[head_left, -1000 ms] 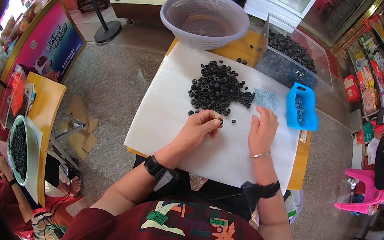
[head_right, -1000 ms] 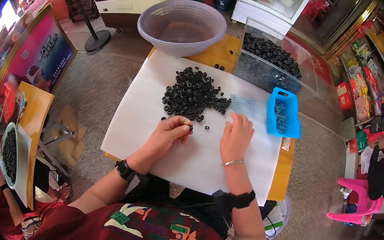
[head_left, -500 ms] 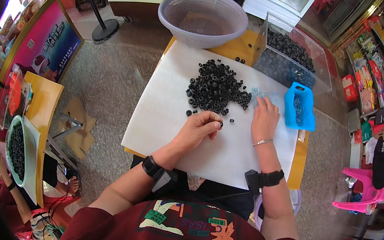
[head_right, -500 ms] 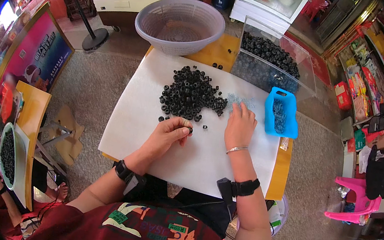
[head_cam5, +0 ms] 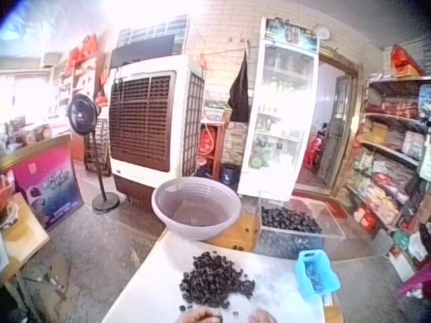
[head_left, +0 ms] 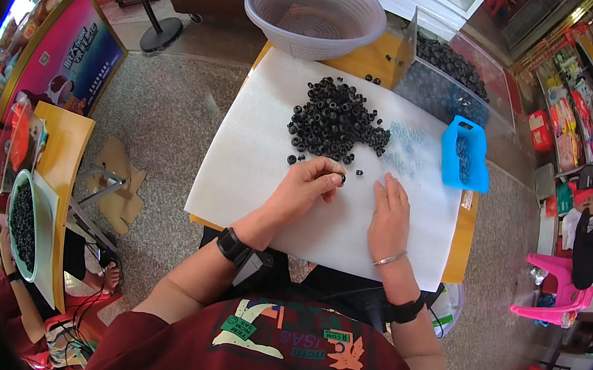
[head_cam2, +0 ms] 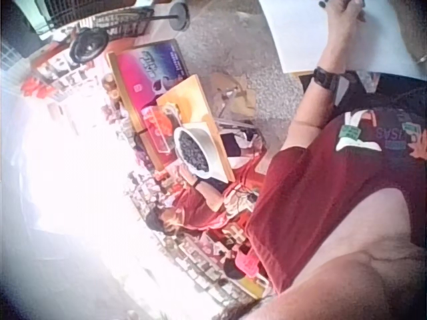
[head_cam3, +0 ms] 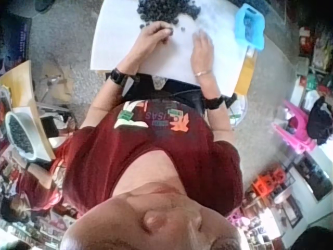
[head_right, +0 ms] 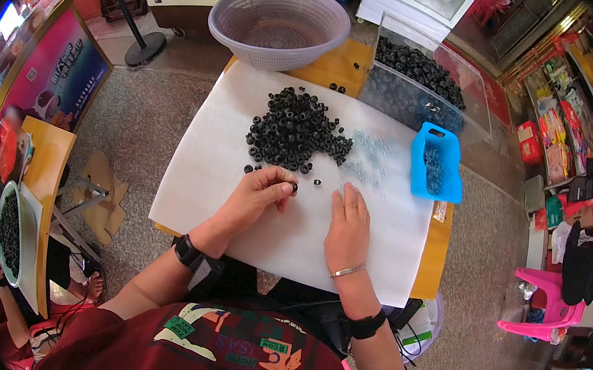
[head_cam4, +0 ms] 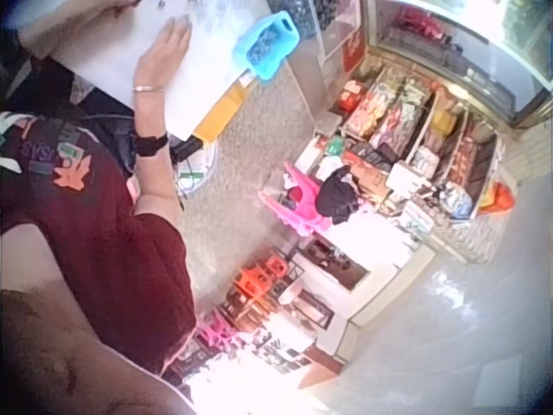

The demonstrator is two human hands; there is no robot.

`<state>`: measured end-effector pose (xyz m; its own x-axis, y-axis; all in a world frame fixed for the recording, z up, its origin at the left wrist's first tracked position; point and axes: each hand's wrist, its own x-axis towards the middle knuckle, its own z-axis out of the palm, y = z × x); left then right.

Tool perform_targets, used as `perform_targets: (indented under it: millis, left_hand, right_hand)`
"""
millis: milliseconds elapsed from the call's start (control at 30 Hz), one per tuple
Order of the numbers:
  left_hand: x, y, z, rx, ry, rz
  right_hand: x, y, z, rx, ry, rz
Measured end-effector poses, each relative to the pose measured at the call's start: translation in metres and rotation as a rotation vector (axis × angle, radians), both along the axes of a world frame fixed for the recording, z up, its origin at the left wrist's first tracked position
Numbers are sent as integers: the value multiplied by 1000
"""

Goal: Sorting small black plastic or rubber components on a table into various containers.

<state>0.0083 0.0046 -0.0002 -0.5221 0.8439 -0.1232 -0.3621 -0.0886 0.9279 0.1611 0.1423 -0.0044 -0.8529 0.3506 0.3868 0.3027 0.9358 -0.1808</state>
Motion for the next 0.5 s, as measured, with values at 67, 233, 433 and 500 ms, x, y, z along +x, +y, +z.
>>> perform_targets:
  millis: [67, 233, 433, 500]
  left_hand:
    - [0, 0, -1, 9, -1, 2]
    - [0, 0, 1, -17, -7, -3]
    - [0, 0, 1, -5, -17, -2]
    - [0, 0, 1, -10, -20, 1]
  right_hand:
    - [6, -5, 2, -21, 3, 7]
    - [24, -11, 4, -69, 9, 79]
    - [46, 23, 3, -76, 323, -264]
    - [50, 40, 0, -163, 292, -309]
